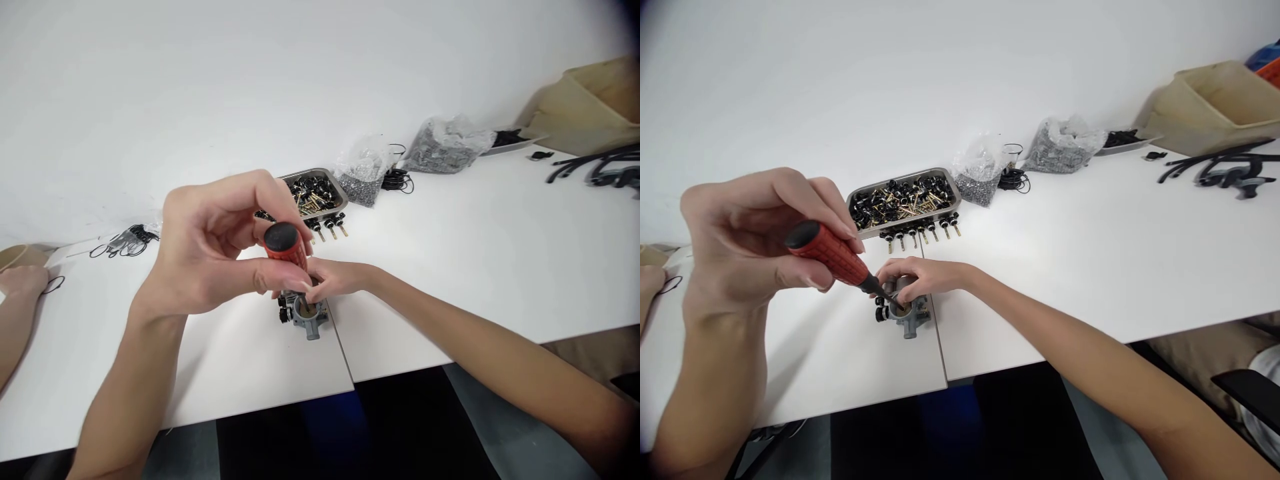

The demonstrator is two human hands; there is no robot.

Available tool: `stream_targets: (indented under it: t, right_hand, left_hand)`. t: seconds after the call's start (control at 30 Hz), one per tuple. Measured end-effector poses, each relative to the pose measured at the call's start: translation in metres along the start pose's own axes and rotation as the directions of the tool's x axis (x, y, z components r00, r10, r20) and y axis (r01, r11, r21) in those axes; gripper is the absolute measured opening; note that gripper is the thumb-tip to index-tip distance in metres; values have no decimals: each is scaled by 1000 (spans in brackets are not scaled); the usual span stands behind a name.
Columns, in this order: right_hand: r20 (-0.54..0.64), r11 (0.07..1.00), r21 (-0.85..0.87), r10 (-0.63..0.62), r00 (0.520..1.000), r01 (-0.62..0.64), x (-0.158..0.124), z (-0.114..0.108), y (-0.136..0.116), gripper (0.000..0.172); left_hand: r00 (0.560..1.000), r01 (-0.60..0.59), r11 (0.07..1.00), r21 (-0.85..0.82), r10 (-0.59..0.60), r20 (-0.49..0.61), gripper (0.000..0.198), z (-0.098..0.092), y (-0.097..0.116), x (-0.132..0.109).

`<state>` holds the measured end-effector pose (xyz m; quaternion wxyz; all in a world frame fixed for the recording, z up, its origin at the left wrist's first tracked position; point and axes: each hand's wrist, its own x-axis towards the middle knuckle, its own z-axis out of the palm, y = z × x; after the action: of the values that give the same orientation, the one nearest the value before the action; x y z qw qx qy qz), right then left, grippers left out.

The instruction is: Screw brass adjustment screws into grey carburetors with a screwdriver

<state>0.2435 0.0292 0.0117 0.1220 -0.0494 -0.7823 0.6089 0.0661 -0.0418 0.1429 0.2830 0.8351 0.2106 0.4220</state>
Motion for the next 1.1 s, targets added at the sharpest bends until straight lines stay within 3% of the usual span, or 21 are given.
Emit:
stream_targets:
  t: [0.37,0.6,0.83,1.1]
  right_hand:
    - [29,1000,-1,-28,999,28,0,0,-3,44]
    - [22,1000,12,17,1000,-17,-1,0,2,44]
    - [29,1000,2,-25,999,25,-2,0,-1,44]
    - [10,998,-43,-43,999,43,-1,0,-2,41]
  left_hand:
    - [999,-47,988,147,44,27,23,0,-1,2]
    - [994,-110,992,61,108,34,31,0,1,3]
    - [996,-5,994,110,14,-84,28,6,12,-2]
    - [994,39,991,126,-25,-106,22,5,15,-3]
